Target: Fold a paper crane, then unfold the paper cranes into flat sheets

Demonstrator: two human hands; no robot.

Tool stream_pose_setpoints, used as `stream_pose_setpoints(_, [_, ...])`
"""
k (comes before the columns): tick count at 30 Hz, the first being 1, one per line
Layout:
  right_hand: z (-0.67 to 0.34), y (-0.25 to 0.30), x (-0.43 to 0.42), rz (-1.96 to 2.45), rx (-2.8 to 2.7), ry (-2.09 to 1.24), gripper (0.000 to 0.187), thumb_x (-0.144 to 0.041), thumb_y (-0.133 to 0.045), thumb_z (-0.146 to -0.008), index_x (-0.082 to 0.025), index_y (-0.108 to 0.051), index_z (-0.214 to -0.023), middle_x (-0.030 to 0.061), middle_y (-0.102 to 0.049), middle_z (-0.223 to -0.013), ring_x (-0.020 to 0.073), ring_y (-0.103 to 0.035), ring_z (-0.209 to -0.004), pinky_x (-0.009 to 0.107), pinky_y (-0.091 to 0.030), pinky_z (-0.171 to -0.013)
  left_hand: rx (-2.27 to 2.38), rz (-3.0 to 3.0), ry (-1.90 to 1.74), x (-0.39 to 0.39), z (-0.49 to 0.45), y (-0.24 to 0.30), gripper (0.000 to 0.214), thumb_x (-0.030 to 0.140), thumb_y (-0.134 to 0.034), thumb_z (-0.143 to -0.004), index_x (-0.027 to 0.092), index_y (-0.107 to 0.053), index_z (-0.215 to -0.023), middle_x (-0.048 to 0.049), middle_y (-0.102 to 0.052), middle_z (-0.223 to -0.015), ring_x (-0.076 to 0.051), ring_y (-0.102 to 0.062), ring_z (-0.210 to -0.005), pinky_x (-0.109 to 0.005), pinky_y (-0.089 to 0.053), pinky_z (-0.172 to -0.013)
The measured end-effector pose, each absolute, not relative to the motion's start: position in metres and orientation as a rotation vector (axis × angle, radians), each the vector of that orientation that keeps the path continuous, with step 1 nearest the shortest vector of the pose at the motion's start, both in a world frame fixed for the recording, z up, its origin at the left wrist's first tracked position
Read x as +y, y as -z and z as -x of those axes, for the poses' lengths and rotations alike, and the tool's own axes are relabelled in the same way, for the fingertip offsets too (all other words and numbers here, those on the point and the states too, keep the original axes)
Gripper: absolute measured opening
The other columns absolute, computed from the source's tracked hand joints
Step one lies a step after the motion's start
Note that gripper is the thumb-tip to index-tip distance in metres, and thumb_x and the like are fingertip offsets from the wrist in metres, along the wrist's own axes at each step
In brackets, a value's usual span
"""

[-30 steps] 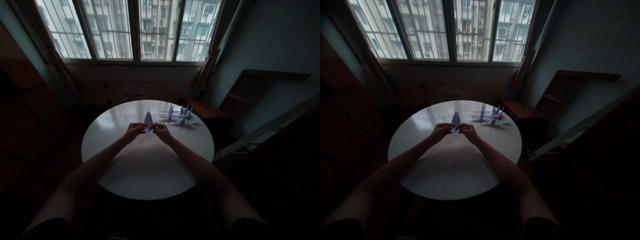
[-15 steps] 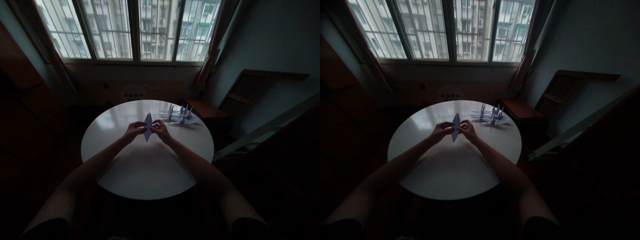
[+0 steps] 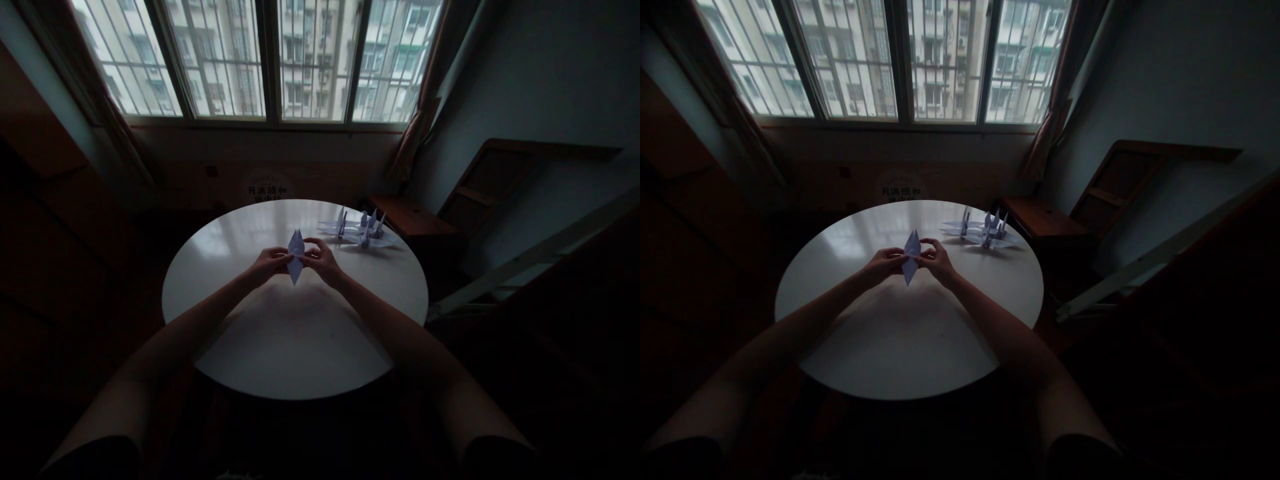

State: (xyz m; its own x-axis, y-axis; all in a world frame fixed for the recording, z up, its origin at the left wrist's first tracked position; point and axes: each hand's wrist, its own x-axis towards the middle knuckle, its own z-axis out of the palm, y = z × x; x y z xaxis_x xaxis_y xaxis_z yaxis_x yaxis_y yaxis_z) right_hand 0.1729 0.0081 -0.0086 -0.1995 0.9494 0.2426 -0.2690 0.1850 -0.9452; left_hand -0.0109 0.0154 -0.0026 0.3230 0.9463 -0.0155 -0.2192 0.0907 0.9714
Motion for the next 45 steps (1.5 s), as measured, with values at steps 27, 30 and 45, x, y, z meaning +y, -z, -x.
stream_pose_setpoints(27, [-0.172, 0.006, 0.005, 0.791, -1.271, -1.452, 0.043, -0.039, -0.088, -0.048, -0.012, -0.066, -0.072, 0.0005, -0.066, -0.063, 0.0095, -0.057, -0.052, 0.025, -0.047, -0.052, 0.843, -1.211, -0.972, 0.010, 0.008, 0.002, 0.047, 0.039, -0.086, -0.063, 0.008, -0.064, -0.091, -0.0100, -0.072, -0.077, -0.020, -0.069, -0.063, -0.030, -0.057, -0.055])
stream_pose_setpoints(30, [-0.172, 0.006, 0.005, 0.799, -1.263, -1.465, 0.045, -0.041, -0.088, -0.048, -0.013, -0.065, -0.074, -0.0008, -0.065, -0.063, 0.0089, -0.057, -0.051, 0.023, -0.047, -0.050, 0.812, -1.247, -1.017, 0.008, 0.008, 0.000, 0.052, 0.041, -0.088, -0.058, 0.008, -0.065, -0.091, -0.0092, -0.072, -0.076, -0.019, -0.068, -0.061, -0.028, -0.055, -0.054])
stream_pose_setpoints(45, [-0.171, 0.001, 0.001, 0.913, -1.498, -1.357, 0.050, -0.060, -0.077, -0.060, -0.014, -0.055, -0.056, -0.0030, -0.052, -0.044, 0.0069, -0.045, -0.037, 0.021, -0.034, -0.039, 0.828, -1.419, -1.145, 0.006, 0.006, -0.003, 0.053, 0.046, -0.086, -0.059, 0.010, -0.067, -0.093, -0.0052, -0.070, -0.072, -0.016, -0.065, -0.059, -0.026, -0.052, -0.052])
